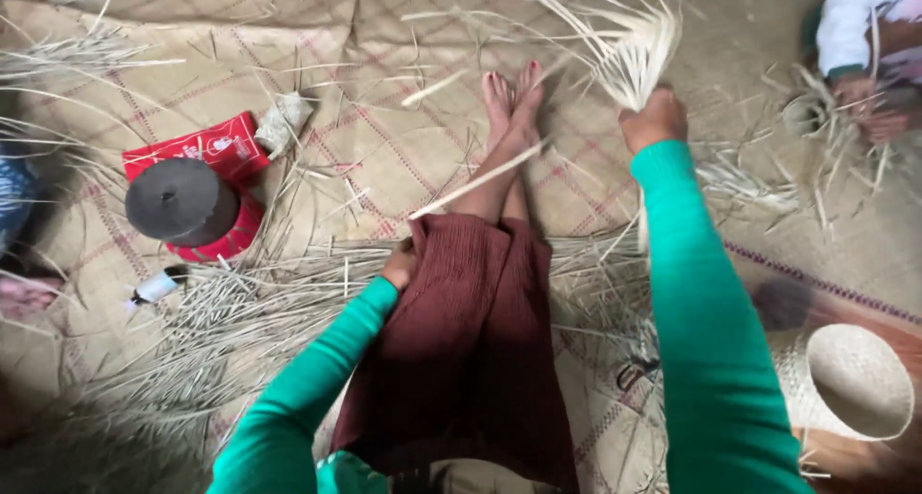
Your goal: A person is weaving thin straw or palm fibers together to refine the structure of a basket.
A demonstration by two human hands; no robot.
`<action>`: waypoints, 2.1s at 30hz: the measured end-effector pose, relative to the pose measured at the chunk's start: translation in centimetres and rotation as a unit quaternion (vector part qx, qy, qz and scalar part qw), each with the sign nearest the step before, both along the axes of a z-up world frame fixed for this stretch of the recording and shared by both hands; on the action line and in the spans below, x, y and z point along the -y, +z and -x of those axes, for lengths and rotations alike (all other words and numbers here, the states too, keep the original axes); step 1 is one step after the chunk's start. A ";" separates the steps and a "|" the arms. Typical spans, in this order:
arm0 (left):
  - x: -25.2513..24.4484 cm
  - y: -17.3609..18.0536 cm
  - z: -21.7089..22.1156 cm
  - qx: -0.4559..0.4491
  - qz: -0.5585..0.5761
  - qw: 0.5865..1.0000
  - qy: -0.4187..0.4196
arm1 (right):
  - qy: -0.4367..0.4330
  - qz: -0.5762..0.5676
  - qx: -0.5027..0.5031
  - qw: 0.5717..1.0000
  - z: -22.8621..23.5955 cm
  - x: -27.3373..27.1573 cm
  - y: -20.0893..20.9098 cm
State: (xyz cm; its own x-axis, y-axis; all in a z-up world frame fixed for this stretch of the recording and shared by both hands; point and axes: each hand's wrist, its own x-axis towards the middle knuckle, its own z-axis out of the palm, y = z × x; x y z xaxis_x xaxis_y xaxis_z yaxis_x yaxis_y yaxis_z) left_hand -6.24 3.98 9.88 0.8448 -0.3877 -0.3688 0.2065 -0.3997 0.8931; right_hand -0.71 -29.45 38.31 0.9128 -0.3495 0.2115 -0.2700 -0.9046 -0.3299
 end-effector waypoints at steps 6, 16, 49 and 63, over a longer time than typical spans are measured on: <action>2.4 7.0 3.3 0.341 -0.116 0.899 0.249 | 0.034 0.031 -0.019 0.999 3.7 -5.3 5.1; 10.7 18.5 9.7 -0.009 0.397 0.915 0.067 | 0.034 0.052 -0.119 0.991 7.3 -10.1 -0.7; -6.1 12.1 15.1 0.277 0.057 0.925 0.253 | 0.183 0.135 -0.255 0.940 28.9 -20.4 -16.7; -3.9 9.6 17.2 0.140 0.455 0.844 0.248 | 0.262 0.139 -0.179 0.938 31.2 -23.2 -13.9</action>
